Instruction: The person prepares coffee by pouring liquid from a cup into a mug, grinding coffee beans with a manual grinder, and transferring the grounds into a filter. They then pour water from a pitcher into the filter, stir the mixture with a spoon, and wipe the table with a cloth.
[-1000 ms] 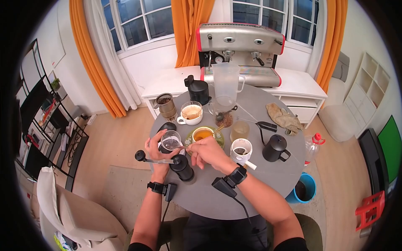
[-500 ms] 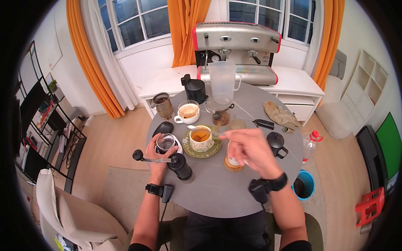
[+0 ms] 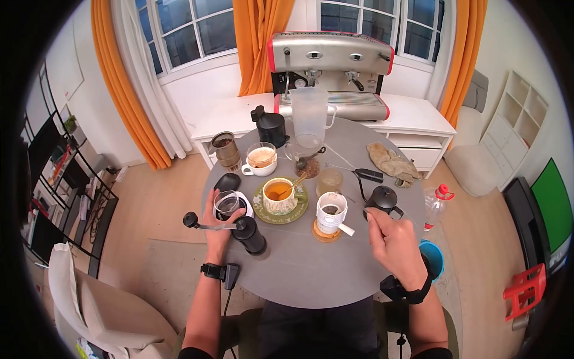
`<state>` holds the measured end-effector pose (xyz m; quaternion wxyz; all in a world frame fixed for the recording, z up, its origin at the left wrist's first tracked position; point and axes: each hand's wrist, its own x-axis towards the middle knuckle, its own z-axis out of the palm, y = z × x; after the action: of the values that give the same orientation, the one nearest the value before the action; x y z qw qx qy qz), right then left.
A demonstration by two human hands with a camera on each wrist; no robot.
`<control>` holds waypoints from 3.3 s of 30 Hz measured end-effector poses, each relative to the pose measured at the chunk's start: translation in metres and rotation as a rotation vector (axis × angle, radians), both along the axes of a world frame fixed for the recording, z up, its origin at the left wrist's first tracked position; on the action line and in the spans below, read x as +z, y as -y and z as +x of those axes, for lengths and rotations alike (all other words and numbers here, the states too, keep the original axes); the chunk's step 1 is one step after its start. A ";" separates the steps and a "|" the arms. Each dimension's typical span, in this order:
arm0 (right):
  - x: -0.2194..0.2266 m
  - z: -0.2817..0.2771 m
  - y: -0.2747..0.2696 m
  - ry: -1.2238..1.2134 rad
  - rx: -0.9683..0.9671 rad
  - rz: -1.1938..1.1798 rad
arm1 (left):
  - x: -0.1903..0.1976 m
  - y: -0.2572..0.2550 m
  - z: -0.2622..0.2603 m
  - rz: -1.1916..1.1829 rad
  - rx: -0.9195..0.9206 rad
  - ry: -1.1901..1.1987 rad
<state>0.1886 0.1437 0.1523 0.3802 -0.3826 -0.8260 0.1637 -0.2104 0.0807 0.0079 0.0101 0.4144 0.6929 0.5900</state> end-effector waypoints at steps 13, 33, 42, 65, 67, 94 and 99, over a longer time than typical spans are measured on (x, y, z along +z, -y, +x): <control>0.002 -0.182 -0.053 -0.161 0.447 -0.501 | -0.025 0.097 0.099 0.351 0.229 0.079; 0.012 -0.205 -0.028 -0.051 0.206 0.034 | -0.047 0.111 0.172 0.232 -0.047 -0.124; -0.036 0.032 -0.076 -0.316 -0.361 0.147 | -0.049 0.115 0.177 0.276 -0.125 -0.066; -0.081 0.103 -0.077 -0.624 0.078 -0.908 | 0.088 0.024 0.267 -0.074 -0.954 -0.333; -0.061 0.111 -0.069 -0.603 0.085 -0.871 | 0.092 0.015 0.272 -0.061 -0.954 -0.356; 0.093 0.081 -0.028 0.120 0.059 -0.533 | 0.107 0.008 0.285 0.070 -0.896 -0.246; 0.108 0.066 -0.028 0.168 0.085 -0.493 | 0.107 0.009 0.284 0.069 -0.916 -0.193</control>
<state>0.2550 0.1716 0.2607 0.1985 -0.4409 -0.8051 0.3435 0.0733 0.0720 0.1146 0.1913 0.7305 0.4166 0.5062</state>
